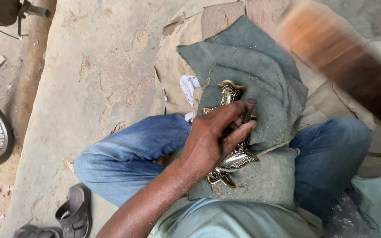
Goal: The person sits on the floor and uses a hammer and chisel to shape and emboss a decorative metal object. They repeatedly reposition the chisel and strike it to refine the surface details.
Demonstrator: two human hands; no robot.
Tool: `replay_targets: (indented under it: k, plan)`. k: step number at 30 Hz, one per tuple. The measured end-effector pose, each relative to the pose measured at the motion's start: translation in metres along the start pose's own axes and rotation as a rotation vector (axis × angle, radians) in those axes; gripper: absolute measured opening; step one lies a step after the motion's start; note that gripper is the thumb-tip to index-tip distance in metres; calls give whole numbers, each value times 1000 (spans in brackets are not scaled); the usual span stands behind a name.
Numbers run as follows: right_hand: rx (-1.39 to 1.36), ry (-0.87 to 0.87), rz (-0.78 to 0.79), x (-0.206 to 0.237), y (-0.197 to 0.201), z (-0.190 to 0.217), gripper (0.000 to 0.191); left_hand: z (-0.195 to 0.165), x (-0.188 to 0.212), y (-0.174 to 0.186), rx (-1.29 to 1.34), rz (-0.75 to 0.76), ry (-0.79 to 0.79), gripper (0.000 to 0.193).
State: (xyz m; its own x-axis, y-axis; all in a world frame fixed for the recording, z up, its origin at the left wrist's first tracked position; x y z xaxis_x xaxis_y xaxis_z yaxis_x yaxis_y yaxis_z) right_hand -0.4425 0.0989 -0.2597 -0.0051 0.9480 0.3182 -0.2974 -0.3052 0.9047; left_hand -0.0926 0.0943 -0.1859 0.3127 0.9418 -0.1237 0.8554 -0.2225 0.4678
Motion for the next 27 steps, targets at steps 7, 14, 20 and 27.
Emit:
replay_targets:
  k: [7, 14, 20, 27]
  plan:
    - [213, 142, 37, 24, 51, 43, 31, 1, -3, 5, -19, 0, -4, 36]
    - [-43, 324, -97, 34, 89, 101, 42, 2, -4, 5, -25, -12, -16, 36]
    - [-98, 311, -173, 38, 84, 92, 36, 3, -3, 6, -30, -5, -47, 35]
    - [-306, 344, -267, 38, 80, 83, 34, 4, -3, 6, -26, 1, -53, 36]
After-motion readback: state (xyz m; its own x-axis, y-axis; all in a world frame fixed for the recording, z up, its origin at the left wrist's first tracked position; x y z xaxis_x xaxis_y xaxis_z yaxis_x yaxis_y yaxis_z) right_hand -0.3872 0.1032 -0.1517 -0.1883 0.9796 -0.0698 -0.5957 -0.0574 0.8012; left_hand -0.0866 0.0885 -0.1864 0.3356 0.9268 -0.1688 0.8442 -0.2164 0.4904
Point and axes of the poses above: each hand's wrist, its own x-axis away from the middle knuckle, its own y-axis out of the back of the hand, z = x × y, the point moved 5 cm from there along -x, towards the middle knuckle, and after that the axes turned 6 degrees about y, right-handed, at the moved point
